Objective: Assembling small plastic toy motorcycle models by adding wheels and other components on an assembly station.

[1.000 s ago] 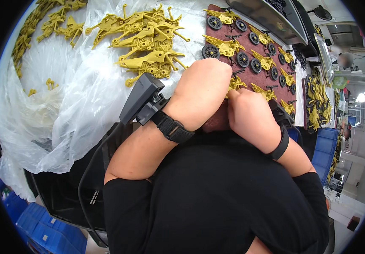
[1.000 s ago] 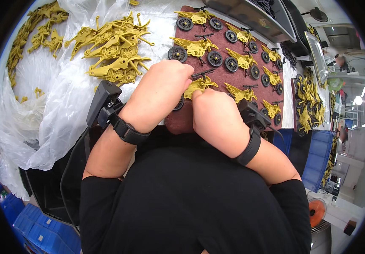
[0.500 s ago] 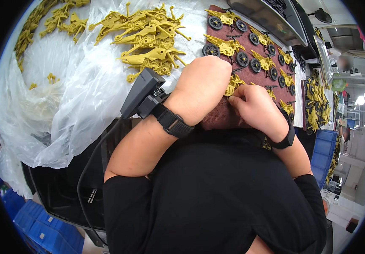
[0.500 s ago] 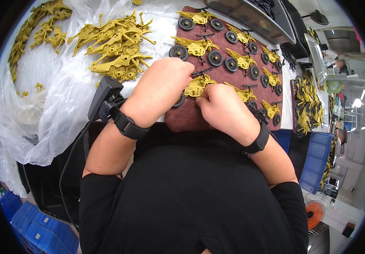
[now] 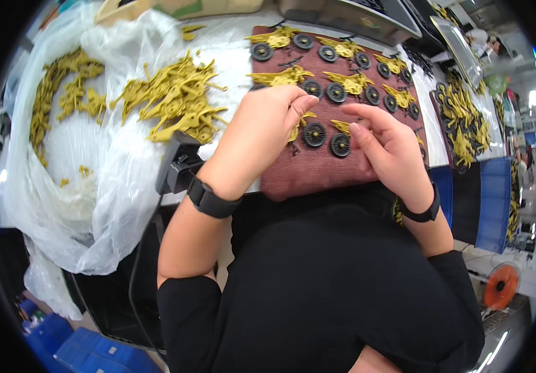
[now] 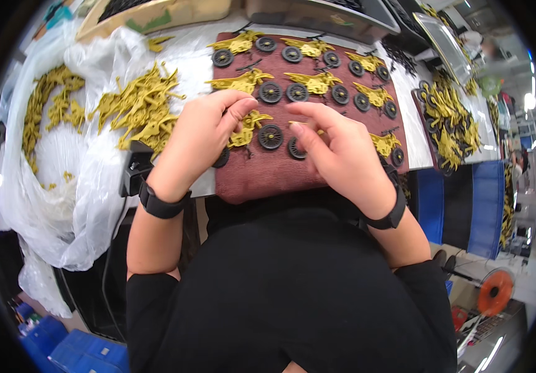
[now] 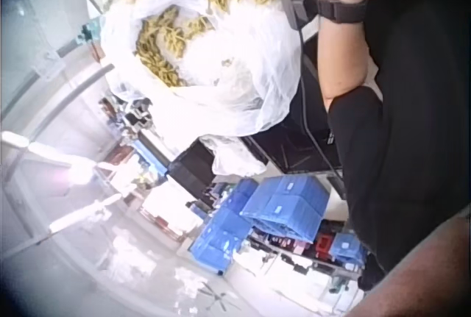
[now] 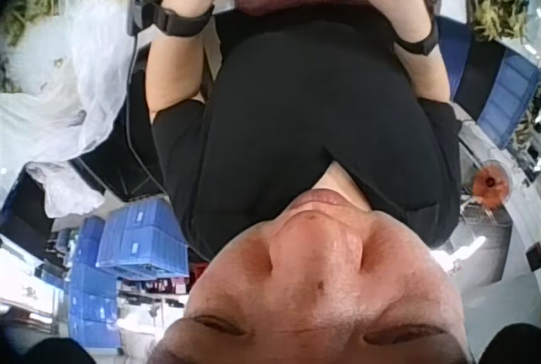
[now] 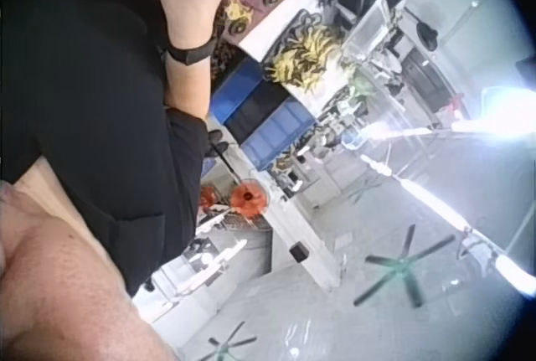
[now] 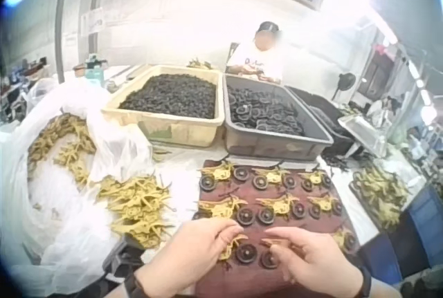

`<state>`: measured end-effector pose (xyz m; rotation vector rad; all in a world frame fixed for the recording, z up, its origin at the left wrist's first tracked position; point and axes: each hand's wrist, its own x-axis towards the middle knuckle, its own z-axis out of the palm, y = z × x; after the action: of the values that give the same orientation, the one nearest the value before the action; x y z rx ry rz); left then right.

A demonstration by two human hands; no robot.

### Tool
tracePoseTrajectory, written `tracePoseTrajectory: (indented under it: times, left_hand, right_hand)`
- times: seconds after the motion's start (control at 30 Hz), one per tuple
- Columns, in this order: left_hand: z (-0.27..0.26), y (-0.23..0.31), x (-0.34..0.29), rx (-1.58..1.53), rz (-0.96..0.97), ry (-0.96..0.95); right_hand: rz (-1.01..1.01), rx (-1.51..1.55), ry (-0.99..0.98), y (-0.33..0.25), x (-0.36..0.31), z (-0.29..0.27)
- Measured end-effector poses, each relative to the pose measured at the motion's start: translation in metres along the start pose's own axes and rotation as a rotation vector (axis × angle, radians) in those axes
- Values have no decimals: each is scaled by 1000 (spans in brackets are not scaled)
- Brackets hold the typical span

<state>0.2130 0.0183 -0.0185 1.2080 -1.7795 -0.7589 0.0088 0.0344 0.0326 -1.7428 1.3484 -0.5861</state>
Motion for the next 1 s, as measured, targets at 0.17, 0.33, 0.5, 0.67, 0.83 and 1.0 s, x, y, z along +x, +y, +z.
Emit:
tracePoseTrajectory:
  times: [0.17,0.33,0.5,0.67,0.83,1.0]
  left_hand:
    - [25,31,7,-526,-255,-256]
    - [52,36,15,-658,-350,-224]
    - [68,41,25,-686,-357,-405]
    - [81,51,38,-778,-524,-453]
    - [89,44,63,-23,-121,-367]
    - [101,44,74,456,123,-392]
  right_hand:
    - [-444,-58,159,20,1,-2]
    - [-482,-65,216,42,-5,-13]
    - [-242,195,164,52,-13,-27]
    - [-204,237,259,69,-17,-43]
    - [-242,-72,367,95,-28,-64]
    - [-210,-16,348,111,-40,-56]
